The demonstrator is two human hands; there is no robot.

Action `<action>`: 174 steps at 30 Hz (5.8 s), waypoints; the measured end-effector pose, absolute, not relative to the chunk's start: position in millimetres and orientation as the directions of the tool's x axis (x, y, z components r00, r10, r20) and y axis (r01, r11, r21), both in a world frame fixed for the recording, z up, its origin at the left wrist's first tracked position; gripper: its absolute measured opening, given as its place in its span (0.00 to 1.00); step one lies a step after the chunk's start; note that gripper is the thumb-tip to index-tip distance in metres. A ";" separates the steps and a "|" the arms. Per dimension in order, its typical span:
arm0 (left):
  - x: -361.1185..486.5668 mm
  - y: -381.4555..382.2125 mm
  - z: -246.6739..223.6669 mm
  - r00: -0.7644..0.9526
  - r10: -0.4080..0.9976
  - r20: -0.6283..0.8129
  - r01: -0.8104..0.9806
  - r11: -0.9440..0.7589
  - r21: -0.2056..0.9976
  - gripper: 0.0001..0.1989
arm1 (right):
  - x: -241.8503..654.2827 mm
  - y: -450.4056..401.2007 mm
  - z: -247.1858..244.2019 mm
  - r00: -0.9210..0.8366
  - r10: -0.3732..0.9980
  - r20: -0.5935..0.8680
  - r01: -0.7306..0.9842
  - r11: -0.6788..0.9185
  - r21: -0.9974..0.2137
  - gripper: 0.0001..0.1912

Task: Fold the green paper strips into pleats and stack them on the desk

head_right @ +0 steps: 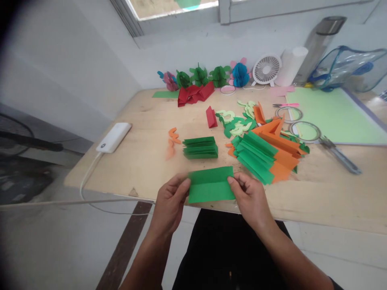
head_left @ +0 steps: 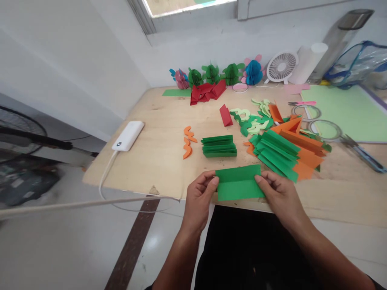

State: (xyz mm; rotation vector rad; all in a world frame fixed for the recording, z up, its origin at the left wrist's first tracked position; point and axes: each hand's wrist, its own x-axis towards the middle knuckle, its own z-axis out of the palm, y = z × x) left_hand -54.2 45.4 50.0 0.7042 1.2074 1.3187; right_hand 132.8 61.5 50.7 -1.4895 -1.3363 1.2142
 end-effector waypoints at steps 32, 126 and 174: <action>-43.3 43.3 56.1 -0.048 0.891 -0.451 -0.610 0.331 0.720 0.17 | 127.1 52.9 53.4 -0.120 0.919 -0.376 -0.250 -0.394 -0.884 0.15; -5.0 19.9 38.4 -0.090 0.916 0.390 0.264 -0.355 0.897 0.13 | 108.7 44.1 65.4 -0.180 0.891 -0.416 -0.537 -0.444 -0.718 0.10; -64.2 60.9 28.3 -0.502 0.825 0.259 0.277 -0.130 0.952 0.23 | 148.9 37.3 114.5 -0.152 0.961 0.229 0.468 0.274 -0.840 0.04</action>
